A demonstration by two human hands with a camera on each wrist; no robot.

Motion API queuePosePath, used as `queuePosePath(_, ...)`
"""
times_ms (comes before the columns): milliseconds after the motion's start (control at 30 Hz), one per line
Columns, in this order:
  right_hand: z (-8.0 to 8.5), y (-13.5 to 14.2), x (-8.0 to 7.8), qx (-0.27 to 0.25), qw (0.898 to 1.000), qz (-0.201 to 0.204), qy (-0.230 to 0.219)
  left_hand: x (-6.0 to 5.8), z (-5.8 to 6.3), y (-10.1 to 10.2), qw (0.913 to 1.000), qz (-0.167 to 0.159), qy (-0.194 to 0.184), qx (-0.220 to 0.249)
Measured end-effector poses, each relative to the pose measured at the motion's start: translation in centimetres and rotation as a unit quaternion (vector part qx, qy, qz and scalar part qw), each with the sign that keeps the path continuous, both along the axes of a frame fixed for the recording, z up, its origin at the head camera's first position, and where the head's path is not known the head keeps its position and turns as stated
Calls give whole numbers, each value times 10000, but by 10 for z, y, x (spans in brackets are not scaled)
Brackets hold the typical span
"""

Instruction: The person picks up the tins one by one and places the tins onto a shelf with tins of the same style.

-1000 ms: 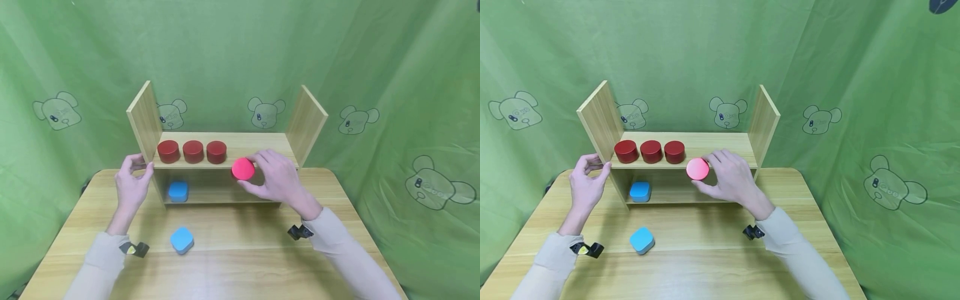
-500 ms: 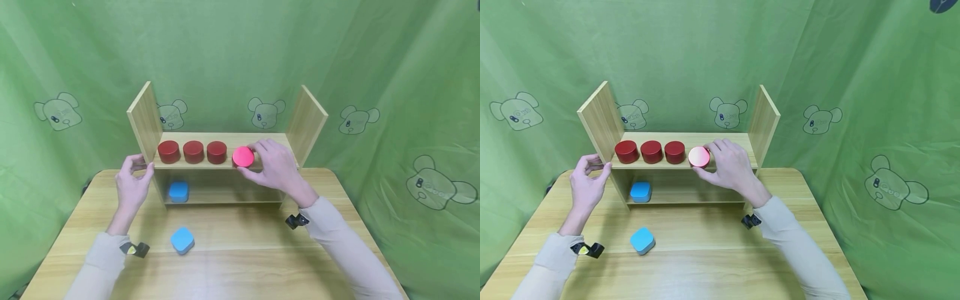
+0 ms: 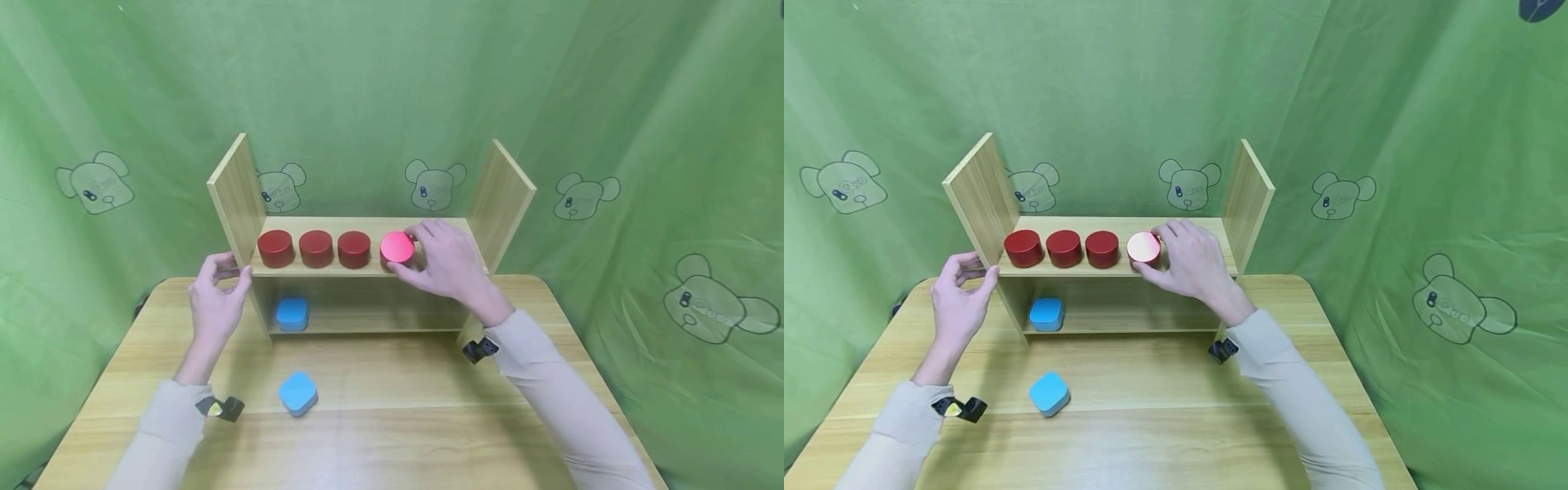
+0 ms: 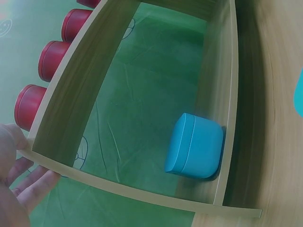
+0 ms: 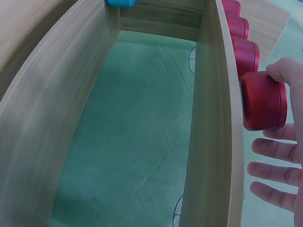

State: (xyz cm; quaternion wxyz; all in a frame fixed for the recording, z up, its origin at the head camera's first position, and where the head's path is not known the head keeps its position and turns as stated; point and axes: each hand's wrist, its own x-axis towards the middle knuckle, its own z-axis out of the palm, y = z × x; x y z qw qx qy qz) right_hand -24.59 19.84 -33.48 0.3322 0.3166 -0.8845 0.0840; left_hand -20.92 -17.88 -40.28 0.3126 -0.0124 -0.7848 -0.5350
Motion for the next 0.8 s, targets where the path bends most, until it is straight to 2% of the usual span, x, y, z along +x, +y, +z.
queuePosePath(800,-2,-6,-13,189,9945,-620,-822,2,1,2,10000,55,-14,-6)
